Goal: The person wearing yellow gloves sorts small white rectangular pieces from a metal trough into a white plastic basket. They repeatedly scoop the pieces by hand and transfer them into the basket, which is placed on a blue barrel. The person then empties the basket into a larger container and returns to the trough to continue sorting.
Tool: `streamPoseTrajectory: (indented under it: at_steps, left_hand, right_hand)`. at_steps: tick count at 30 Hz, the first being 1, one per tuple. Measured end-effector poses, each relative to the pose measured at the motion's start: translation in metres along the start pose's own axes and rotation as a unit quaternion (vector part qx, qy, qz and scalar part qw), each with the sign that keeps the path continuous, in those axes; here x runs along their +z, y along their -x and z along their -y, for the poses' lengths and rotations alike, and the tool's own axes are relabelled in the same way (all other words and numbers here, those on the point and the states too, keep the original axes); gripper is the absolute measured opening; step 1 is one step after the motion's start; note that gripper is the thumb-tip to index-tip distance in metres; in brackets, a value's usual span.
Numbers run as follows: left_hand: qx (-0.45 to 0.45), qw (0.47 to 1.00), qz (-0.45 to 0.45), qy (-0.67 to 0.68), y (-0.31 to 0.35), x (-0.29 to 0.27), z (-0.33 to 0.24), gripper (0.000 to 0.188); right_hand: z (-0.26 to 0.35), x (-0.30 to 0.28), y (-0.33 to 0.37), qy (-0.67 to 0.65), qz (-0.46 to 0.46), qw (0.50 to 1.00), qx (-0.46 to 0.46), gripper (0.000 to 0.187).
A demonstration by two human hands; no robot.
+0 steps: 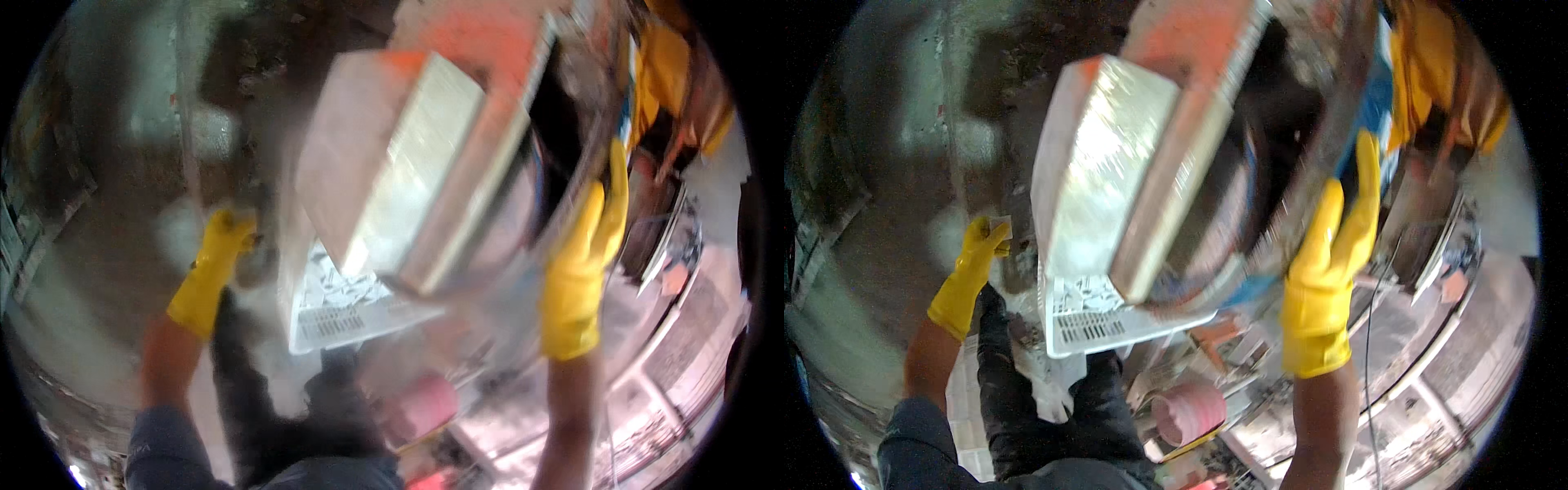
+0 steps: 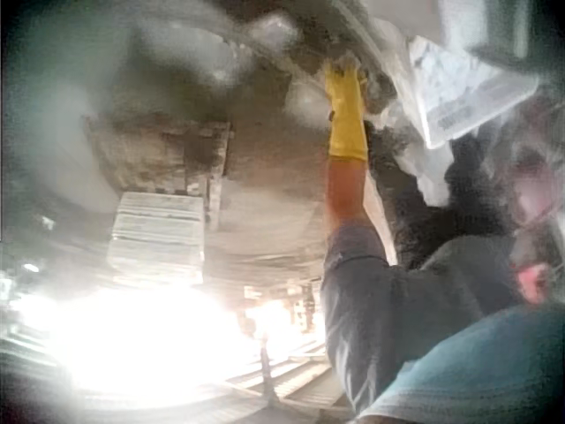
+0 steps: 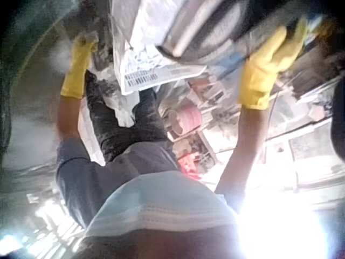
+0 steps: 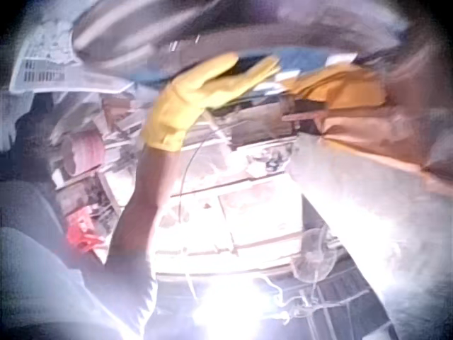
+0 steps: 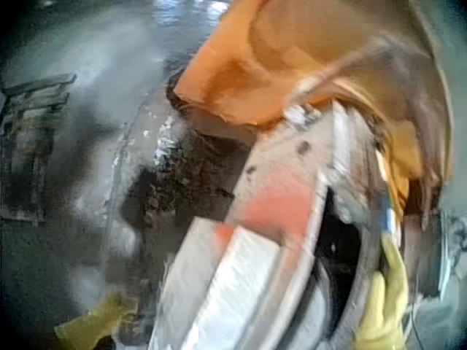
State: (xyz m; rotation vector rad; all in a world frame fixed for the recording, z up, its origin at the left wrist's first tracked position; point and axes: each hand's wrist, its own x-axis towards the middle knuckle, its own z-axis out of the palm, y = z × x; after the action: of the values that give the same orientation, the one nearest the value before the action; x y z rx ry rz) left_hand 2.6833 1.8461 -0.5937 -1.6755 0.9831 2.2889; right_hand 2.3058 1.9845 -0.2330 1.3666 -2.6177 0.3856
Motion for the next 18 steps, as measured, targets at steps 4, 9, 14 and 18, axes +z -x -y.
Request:
streamPoseTrajectory:
  at_steps: [4, 9, 14, 18]
  left_hand:
    - [0.074, 0.995, 0.053, 0.046, 0.079, -0.02, 0.06, 0.019]
    - [0.38, 0.861, 0.092, -0.325, 0.148, 0.043, 0.091, 0.036]
    - [0.422, 0.82, -0.132, -0.363, 0.212, 0.101, 0.072, 0.064]
    - [0.193, 0.909, -0.127, -0.346, 0.179, 0.075, 0.164, 0.067]
  right_hand:
    - [0.004, 0.004, -0.003, -0.028, -0.071, 0.994, -0.083, 0.047]
    - [0.006, 0.009, 0.0, -0.016, -0.14, 0.983, -0.121, 0.042]
    - [0.014, 0.0, 0.016, 0.019, -0.201, 0.976, -0.086, 0.051]
    - [0.002, -0.004, 0.026, -0.01, -0.205, 0.977, -0.056, 0.059]
